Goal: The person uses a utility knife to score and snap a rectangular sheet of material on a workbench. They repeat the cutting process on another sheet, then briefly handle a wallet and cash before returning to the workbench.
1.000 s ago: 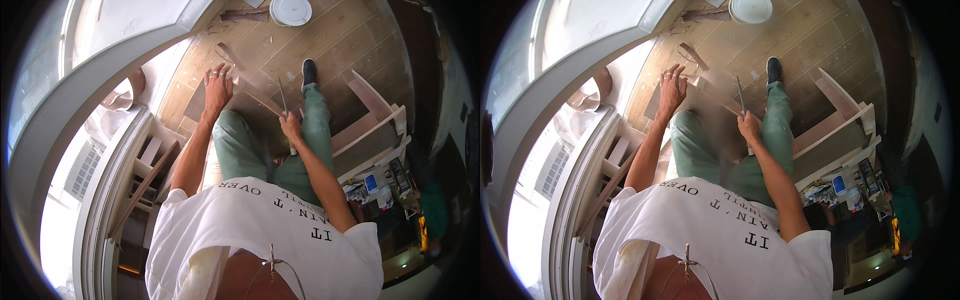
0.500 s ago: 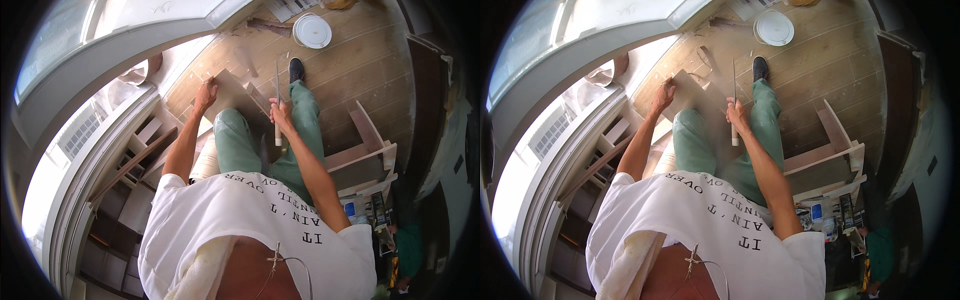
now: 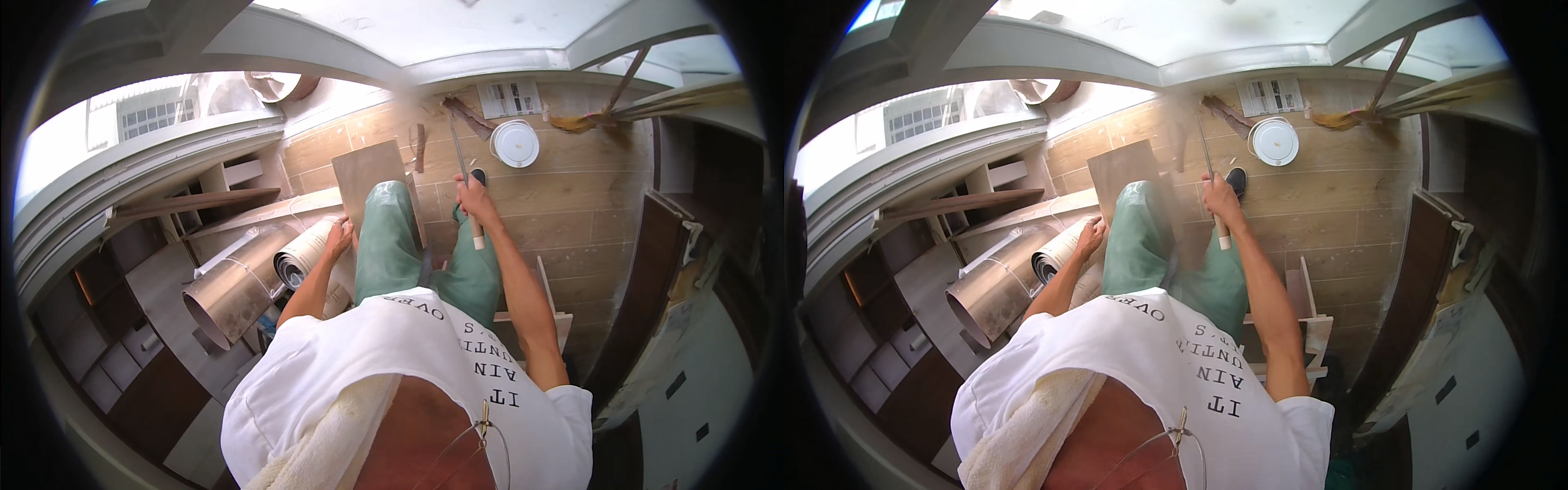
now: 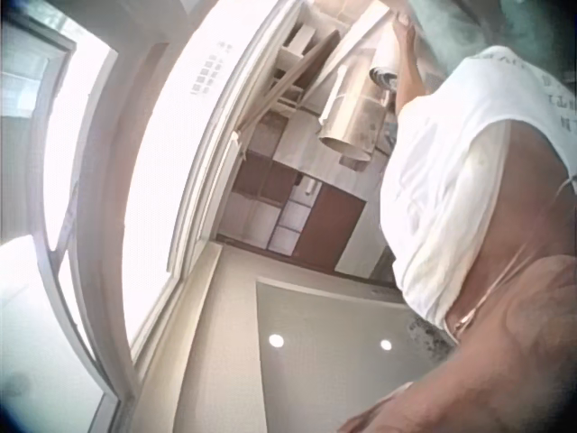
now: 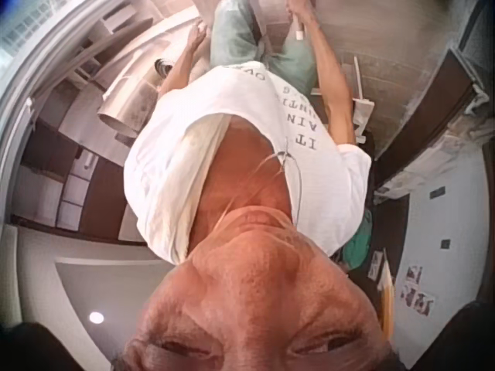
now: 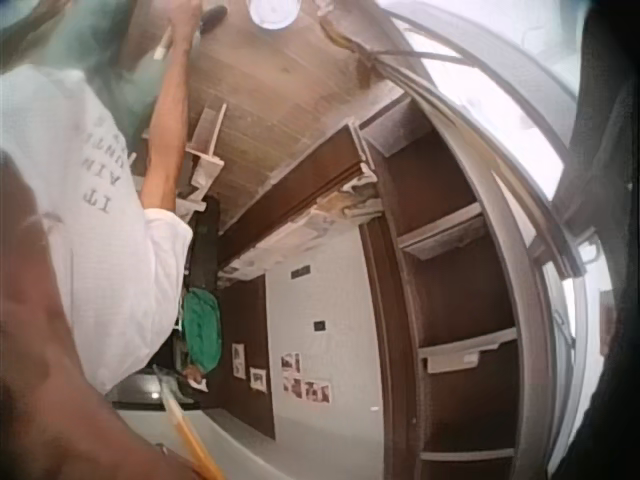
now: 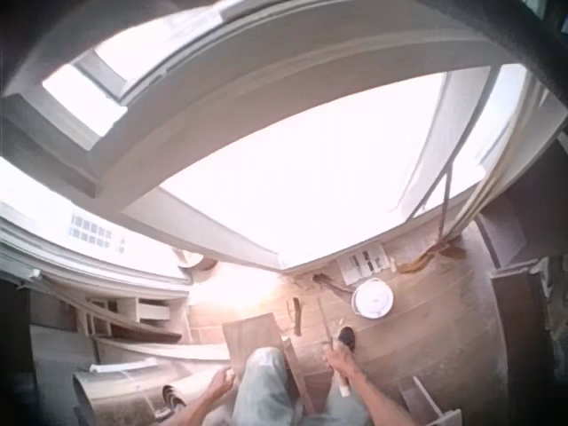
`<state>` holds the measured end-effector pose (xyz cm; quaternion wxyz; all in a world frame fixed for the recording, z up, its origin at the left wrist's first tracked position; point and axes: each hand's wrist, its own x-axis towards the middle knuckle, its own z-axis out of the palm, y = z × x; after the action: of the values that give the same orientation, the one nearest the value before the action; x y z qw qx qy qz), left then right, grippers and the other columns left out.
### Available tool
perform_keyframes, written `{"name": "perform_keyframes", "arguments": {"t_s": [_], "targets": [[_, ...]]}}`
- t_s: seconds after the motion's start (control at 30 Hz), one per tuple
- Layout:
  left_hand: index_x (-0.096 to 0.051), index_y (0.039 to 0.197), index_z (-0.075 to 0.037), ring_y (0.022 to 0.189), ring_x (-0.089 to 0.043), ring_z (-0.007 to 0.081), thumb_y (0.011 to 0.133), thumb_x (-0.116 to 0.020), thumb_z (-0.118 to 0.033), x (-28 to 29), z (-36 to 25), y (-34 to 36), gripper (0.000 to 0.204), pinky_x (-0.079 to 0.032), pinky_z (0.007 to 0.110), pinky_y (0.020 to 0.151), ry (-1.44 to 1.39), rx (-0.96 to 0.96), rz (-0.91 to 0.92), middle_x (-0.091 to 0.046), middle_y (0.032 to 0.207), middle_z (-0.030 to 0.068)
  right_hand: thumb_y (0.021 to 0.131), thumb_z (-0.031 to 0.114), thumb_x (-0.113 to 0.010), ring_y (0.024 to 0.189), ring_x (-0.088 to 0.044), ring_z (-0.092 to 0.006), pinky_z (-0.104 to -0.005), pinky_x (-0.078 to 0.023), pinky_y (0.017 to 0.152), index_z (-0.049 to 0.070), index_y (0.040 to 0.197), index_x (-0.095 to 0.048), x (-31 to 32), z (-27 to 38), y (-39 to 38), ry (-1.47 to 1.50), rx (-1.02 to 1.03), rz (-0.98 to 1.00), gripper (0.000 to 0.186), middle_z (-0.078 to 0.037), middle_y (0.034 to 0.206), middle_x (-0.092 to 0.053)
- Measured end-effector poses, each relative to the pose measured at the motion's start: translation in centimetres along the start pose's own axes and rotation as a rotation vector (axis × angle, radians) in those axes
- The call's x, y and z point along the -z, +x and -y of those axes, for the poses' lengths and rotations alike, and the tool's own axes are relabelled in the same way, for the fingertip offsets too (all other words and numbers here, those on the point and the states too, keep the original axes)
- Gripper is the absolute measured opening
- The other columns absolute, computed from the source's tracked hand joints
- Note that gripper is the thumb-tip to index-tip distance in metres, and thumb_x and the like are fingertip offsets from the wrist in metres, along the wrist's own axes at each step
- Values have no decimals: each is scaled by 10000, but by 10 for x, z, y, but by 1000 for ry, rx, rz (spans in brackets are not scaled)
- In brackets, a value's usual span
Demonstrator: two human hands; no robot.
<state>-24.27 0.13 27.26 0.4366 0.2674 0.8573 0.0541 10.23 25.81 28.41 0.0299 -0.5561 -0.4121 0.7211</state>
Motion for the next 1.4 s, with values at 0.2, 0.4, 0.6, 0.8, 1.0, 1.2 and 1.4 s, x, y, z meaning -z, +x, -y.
{"name": "perform_keyframes", "arguments": {"t_s": [0.2,0.4,0.6,0.8,1.0,1.2,1.4], "targets": [[-492,1351,64,1206,-577,370,940,-534,-255,-38,32,-81,522,-441,391,1028,-220,166,-64,-579,1299,281,942,158,-456,489,-522,-133,-305,-445,430,40,1250,-535,-11,14,11,-309,56,141,339,-43,643,-541],[-526,1343,17,1209,-581,330,917,-556,-290,-95,55,-92,526,-437,380,1033,-529,284,-131,-603,1290,231,947,108,-437,509,-535,-133,-288,-458,434,50,1311,-496,-28,36,29,-378,-11,184,373,-48,704,-556],[-536,1331,5,1179,-591,343,899,-573,-288,-111,57,-78,524,-442,395,1025,-660,367,-224,-620,1249,225,954,85,-406,573,-588,-166,-305,-529,477,72,1405,-395,-36,8,54,-394,-127,192,452,-78,829,-578],[-509,1357,-11,1236,-516,397,890,-577,-234,-131,94,-42,522,-406,428,1056,-611,406,-457,-545,1316,255,988,121,-437,769,-641,-242,-376,-587,609,137,1460,-308,-76,-59,72,-150,-364,138,490,-110,1027,-560],[-441,1410,-22,1334,-413,389,885,-613,-230,-131,122,-8,591,-362,496,1084,-425,532,-517,-436,1429,232,1024,212,-455,1092,-578,-279,-478,-549,799,209,1513,-287,-132,-133,111,-142,-363,84,517,-111,1347,-479],[-469,1388,-22,1278,-432,385,875,-627,-237,-161,138,1,578,-363,493,1073,-360,461,-588,-468,1372,214,1031,243,-432,1284,-447,-344,-537,-431,978,165,1549,-191,-202,-144,115,-51,-314,46,577,-127,1528,-304],[-454,1390,11,1265,-419,409,869,-626,-280,-151,125,3,621,-337,492,1090,-595,462,-516,-473,1342,253,1001,241,-465,1074,-508,-242,-421,-494,780,127,1532,-247,-214,-114,131,-227,-209,-27,585,-86,1319,-455]]}}
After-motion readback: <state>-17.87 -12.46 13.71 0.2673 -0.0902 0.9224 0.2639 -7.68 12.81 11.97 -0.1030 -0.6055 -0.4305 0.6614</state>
